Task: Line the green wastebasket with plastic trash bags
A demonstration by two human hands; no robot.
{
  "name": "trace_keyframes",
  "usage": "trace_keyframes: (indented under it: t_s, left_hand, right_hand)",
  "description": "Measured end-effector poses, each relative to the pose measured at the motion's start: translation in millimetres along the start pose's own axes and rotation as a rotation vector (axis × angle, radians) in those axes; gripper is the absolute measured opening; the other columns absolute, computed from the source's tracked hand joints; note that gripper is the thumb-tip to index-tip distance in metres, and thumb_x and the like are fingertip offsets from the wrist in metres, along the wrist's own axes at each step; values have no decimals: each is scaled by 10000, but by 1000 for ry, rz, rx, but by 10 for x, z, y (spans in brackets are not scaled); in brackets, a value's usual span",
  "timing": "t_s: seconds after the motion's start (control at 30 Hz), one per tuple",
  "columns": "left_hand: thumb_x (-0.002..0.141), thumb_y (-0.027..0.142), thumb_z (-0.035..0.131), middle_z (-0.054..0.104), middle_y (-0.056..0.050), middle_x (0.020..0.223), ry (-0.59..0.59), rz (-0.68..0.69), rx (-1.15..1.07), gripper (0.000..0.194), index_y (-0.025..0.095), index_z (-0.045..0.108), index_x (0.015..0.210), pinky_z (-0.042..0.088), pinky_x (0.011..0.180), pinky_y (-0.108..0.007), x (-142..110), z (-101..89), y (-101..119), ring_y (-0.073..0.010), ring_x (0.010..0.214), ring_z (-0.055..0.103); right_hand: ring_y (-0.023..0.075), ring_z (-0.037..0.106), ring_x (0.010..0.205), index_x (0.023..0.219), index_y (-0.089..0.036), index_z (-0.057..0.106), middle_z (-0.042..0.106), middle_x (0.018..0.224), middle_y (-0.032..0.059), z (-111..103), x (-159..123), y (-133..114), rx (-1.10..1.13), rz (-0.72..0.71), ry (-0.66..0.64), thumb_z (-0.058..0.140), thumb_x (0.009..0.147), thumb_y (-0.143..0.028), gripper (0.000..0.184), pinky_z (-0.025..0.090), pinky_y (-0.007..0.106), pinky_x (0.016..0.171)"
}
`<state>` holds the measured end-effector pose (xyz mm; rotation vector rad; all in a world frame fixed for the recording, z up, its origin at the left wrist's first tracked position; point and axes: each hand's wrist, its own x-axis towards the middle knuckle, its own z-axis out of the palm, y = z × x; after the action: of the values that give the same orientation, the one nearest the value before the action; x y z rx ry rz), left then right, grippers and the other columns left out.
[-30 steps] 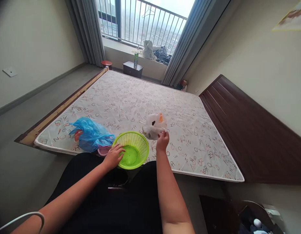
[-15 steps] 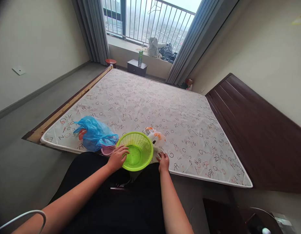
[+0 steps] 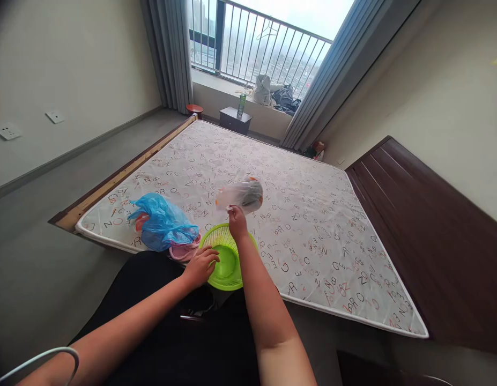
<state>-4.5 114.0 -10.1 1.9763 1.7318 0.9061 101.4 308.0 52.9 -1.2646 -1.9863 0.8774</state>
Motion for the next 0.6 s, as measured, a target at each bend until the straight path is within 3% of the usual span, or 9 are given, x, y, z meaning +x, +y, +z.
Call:
trace_keyframes:
  t_s: [0.1, 0.2, 0.3, 0.37, 0.4, 0.47, 0.53, 0.6]
  left_hand:
    - [879, 85, 562, 751, -60, 1116, 9, 50, -84, 236, 231, 733, 950, 476, 1105, -527, -56, -32, -28, -292, 1282, 580]
    - [897, 96, 541, 747, -60, 1122, 43, 101, -178, 224, 228, 711, 957, 473, 1120, -490, -126, -185, -139, -254, 1278, 586]
    - [930, 150, 512, 721, -87, 1169, 152, 53, -188, 211, 214, 699, 1006, 459, 1126, -487, -190, -408, -428, -239, 1263, 587]
    - [931, 174, 474, 713, -102, 1108, 214, -94, -135, 237, 195, 693, 1018, 496, 1064, -476, -218, -512, -709, -238, 1156, 630]
    - [921, 178, 458, 711, -100, 1048, 189, -189, -98, 252, 186, 693, 1011, 516, 1021, -462, -225, -532, -855, -237, 1080, 651]
    - [877, 198, 506, 706, -117, 1067, -29, -325, -23, 268, 182, 701, 1061, 518, 997, -455, -225, -504, -1104, -256, 1050, 663]
    - [808, 219, 606, 640, -180, 1316, -248, -413, 80, 419, 197, 677, 1220, 460, 1059, -516, -195, -420, -1245, -334, 1243, 596]
    - [783, 242, 654, 455, -221, 1552, -299, -470, 181, 580, 217, 605, 1360, 384, 1103, -589, -120, -344, -1266, -406, 1434, 420]
  right_hand:
    - [234, 632, 1077, 976, -190, 686, 734, 1036, 116, 352, -40, -137, -116, -45, -212, 513, 969, -280, 196, 419, 432, 1072]
    - [274, 621, 1155, 956, -215, 701, 745, 1077, 111, 404, -280, -153, -192, -84, -319, 619, 926, -269, 103, 290, 546, 1168]
    - [279, 559, 1300, 1152, -251, 683, 675, 1329, 110, 156, -740, 14, -242, -157, -275, 553, 970, -276, 225, 217, 583, 1215]
    - [284, 569, 1315, 1157, -264, 693, 695, 1299, 102, -107, -1196, 240, -220, -182, -176, 494, 994, -290, 259, 303, 578, 1193]
    - [289, 589, 1300, 1119, -272, 709, 718, 1249, 96, -250, -1463, 375, -188, -172, -126, 484, 993, -294, 259, 349, 583, 1174]
    - [300, 636, 1249, 1070, -284, 730, 740, 1179, 98, -534, -2037, 650, -122, -112, -19, 508, 975, -310, 244, 465, 570, 1102]
    - [323, 659, 1226, 1077, -298, 740, 742, 1186, 100, -787, -2590, 869, -112, 0, 97, 545, 949, -337, 236, 512, 588, 1066]
    - [341, 687, 1177, 1067, -299, 746, 748, 1176, 103, -984, -3036, 986, -121, 120, 195, 566, 932, -377, 238, 543, 602, 1028]
